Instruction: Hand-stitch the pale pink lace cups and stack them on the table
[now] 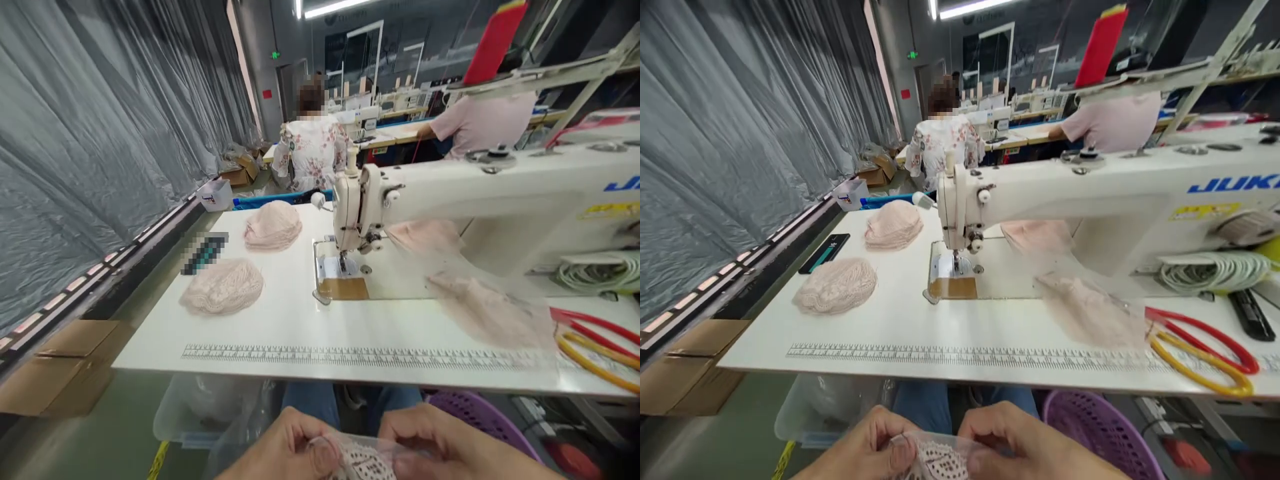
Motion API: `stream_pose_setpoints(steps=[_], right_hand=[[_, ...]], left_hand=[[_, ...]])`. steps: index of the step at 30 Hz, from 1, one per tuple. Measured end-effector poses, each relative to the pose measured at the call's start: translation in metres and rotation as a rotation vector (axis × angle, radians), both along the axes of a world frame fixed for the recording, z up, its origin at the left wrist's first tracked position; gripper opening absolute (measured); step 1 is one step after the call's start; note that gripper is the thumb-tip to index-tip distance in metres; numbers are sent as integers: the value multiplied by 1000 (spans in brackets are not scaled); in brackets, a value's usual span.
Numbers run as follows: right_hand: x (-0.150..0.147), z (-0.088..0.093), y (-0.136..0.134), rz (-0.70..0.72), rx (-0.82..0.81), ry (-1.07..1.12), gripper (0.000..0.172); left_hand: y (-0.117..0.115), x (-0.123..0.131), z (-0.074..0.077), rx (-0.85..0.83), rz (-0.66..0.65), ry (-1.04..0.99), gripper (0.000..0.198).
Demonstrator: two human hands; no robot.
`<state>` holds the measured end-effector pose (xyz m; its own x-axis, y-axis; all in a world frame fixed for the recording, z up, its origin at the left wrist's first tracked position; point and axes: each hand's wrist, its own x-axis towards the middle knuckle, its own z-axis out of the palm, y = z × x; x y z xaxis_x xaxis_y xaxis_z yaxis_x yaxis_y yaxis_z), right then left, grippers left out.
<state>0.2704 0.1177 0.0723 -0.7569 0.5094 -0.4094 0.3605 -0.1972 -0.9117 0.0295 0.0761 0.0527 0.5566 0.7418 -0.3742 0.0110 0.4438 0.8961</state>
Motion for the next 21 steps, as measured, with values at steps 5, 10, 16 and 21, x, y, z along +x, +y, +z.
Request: stream_pose_setpoints(steps=[5,10,16,21], right_hand=[[9,-18,-6,32,-13,11,37],[11,-40,-12,75,-152,97,56],[11,-56,-19,64,-210,100,44],[11,-64,-18,115,-113,107,42]], left_hand=[[-20,-4,-24,-135,32,-54,63],[-32,-9,-47,-268,46,-28,61],[-35,-4,-55,-288,2,-5,68],[-34,-1,-57,-306,-1,1,72]])
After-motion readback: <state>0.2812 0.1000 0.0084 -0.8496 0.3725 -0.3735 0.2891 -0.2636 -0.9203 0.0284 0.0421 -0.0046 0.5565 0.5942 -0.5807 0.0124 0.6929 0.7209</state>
